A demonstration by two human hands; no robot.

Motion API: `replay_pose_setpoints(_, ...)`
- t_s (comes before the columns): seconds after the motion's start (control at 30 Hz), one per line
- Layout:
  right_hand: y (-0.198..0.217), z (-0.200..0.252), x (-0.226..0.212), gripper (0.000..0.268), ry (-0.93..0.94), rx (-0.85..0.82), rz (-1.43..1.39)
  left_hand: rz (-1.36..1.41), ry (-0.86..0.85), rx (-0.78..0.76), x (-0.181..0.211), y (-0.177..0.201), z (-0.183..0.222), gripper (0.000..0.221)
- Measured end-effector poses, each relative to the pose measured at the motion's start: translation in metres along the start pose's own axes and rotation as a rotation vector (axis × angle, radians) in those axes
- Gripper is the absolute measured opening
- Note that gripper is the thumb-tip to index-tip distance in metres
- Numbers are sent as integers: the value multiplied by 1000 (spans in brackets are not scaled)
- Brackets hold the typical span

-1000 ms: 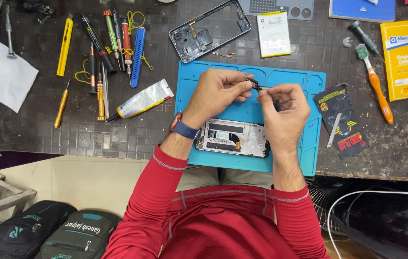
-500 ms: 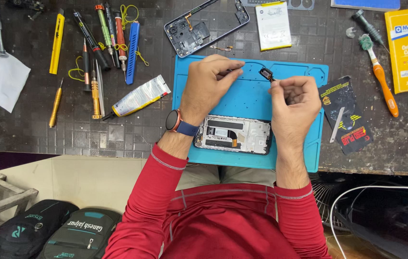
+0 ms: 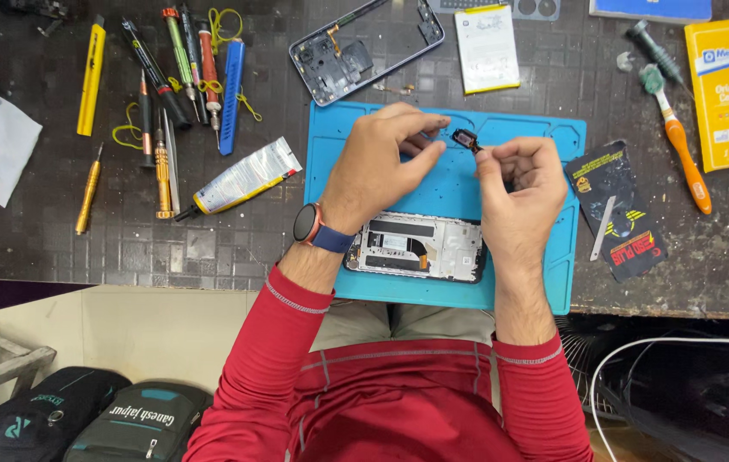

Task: The person uses tweezers to remove a small component from a disassembled mobile phone, then uses fingers to reposition internal parts and connectors. The person continues to adjust components inside the phone chassis on a blue work mat.

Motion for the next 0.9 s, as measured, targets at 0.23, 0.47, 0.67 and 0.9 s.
replay_pose_setpoints(0.23,-2,0,-1,17,-1,-7,54,80,162,-62,-12,-7,-2,35)
replay_pose_setpoints(0.47,-3,2,-2,16,-21,-19,56,100,190,-62,-26,-12,0,26)
replay_pose_setpoints(0.67,-5,4,-7,15,3,-40,95,90,184,-63,-27,-10,1,22)
replay_pose_setpoints(0.9,-6,6,-8,15,27,-30,139,-49,47,-60,-6,-4,4,17)
Point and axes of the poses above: each hand's wrist, its own z-axis away from the middle knuckle, its own y-axis out of the back of the hand, x = y × z, the point moved 9 cm from there along -z, towards the middle knuckle, and after that the axes turned 1 degree about -z, right-handed, at the moved point
